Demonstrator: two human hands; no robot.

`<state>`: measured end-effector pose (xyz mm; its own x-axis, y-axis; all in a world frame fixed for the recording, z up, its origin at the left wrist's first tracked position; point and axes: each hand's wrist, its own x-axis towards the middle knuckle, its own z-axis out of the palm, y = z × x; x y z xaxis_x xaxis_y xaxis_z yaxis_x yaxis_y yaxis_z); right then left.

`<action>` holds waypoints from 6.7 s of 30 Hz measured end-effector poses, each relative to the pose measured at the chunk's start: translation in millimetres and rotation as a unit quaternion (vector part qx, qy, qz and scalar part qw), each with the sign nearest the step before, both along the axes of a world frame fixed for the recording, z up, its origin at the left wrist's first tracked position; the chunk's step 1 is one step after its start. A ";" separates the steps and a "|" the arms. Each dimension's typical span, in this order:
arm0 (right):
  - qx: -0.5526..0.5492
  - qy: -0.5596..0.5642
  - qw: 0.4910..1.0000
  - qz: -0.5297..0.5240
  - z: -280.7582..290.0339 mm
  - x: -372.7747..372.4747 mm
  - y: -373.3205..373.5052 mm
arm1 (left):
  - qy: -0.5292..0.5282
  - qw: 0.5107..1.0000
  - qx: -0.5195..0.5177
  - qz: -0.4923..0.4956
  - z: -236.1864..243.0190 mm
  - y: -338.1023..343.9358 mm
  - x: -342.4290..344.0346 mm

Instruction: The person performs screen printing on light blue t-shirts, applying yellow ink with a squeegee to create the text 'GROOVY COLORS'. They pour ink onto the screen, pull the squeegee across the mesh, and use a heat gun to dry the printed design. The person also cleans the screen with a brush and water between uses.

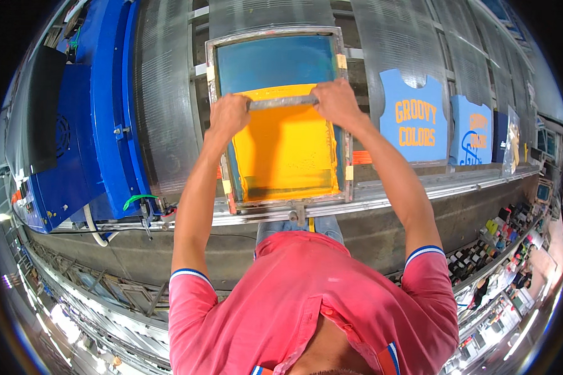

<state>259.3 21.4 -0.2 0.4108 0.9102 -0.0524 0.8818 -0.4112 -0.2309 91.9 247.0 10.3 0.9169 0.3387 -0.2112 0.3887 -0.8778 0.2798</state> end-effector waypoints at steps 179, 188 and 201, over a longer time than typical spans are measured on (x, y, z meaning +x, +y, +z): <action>0.544 0.307 0.343 -0.702 87.1 -217.6 -525.9 | -0.171 0.769 -0.616 -0.023 81.7 -384.2 -46.4; 0.556 0.188 0.320 -0.744 92.7 -317.5 -516.2 | 0.012 0.737 -0.668 -0.103 23.9 -418.3 -8.4; 0.510 0.165 0.205 -0.819 145.8 -375.3 -449.1 | 0.040 0.624 -0.759 -0.184 49.8 -406.1 -1.4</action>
